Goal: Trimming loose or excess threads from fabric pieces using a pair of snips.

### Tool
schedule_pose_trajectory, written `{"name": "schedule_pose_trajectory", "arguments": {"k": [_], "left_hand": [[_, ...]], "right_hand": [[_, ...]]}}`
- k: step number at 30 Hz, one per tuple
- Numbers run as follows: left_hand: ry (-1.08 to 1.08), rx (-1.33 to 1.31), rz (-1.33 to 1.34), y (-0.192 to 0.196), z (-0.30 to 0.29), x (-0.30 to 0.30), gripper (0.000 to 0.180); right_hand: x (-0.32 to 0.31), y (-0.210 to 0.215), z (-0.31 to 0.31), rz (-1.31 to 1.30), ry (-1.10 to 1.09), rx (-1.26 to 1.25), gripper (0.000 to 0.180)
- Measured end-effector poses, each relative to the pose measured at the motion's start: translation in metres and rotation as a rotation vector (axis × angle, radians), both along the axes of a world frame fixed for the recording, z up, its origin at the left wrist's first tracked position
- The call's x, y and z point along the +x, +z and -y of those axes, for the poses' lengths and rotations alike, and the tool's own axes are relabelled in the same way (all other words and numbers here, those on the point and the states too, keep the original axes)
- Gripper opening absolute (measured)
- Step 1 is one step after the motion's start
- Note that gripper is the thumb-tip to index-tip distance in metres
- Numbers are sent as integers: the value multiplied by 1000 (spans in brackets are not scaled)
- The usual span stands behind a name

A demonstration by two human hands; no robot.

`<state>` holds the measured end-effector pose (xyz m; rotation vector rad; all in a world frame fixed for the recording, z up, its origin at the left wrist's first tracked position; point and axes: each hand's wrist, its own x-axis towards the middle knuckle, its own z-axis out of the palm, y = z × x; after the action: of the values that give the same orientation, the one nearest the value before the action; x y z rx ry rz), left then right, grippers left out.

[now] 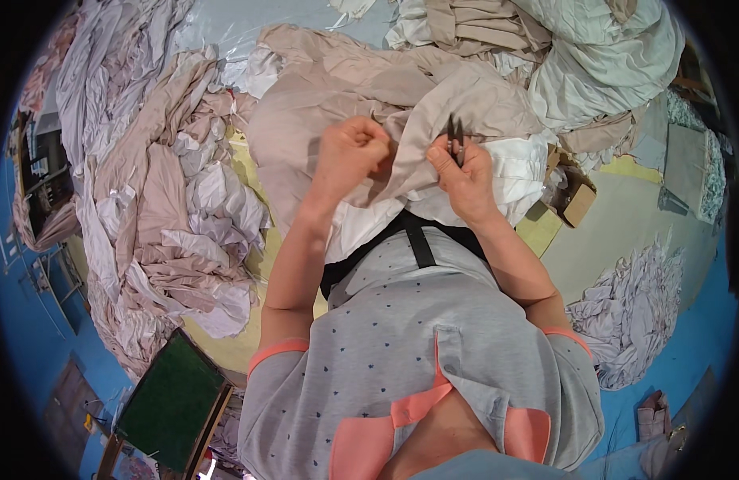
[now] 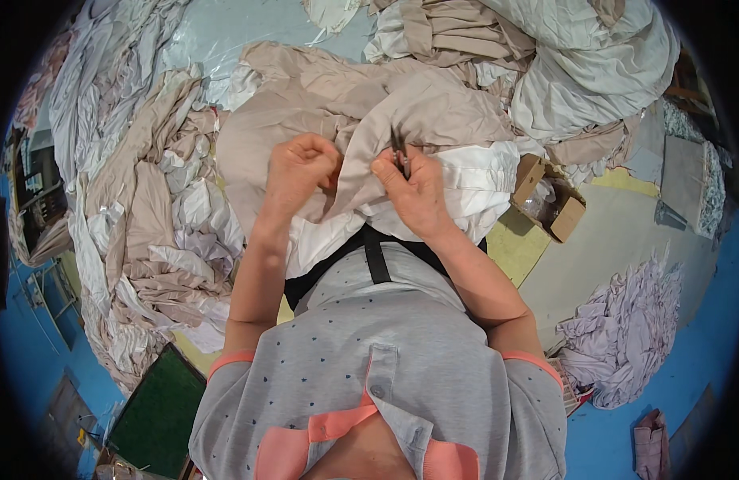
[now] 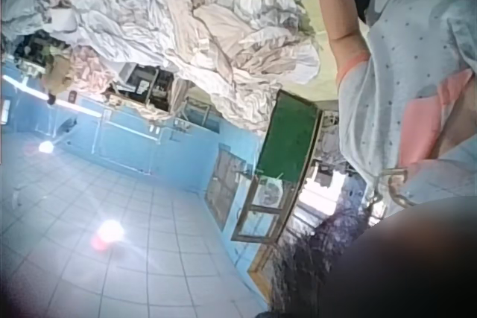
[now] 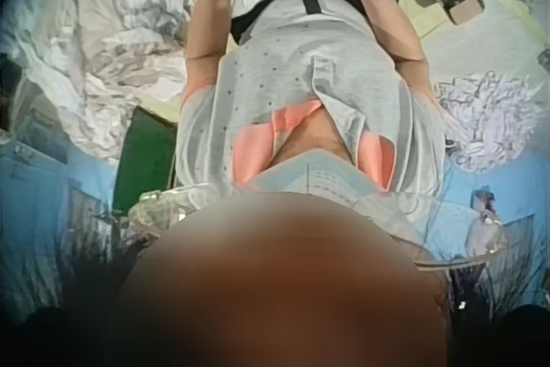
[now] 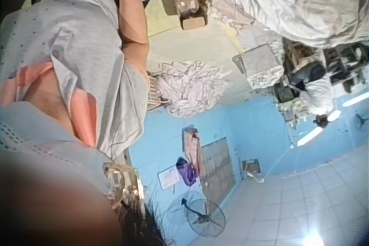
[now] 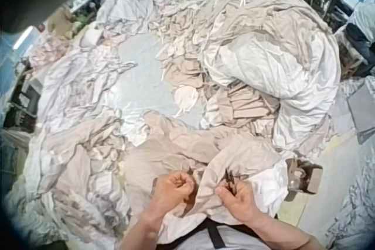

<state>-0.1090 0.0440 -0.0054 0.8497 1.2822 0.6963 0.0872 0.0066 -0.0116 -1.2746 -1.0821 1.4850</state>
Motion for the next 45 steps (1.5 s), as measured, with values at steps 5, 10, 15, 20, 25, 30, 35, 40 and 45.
{"name": "schedule_pose_trajectory", "arguments": {"k": [5,10,15,20,25,30,35,40,45], "left_hand": [[94,-43,211,2,-3,5,15],[-6,-91,212,11,-5,8,9],[-69,-64,125,15,-6,10,4],[-113,-63,1,24,-5,11,2],[-97,-50,20,14,0,7,3],[-46,-57,61,3,3,-7,4],[-42,161,154,3,5,-4,4],[-186,242,-1,32,8,5,5],[-143,124,-72,58,6,19,5]], "right_hand": [[-1,3,-3,-120,-46,-134,13],[0,-1,0,-108,-37,-108,12],[2,-2,-1,-105,-21,-105,12],[1,-2,0,-53,3,-40,14],[-1,-4,1,-8,27,-13,17],[-1,3,0,-32,18,-17,18],[4,15,-4,195,-6,412,11],[6,58,-53,340,166,587,28],[17,58,-70,398,623,220,12]]}}
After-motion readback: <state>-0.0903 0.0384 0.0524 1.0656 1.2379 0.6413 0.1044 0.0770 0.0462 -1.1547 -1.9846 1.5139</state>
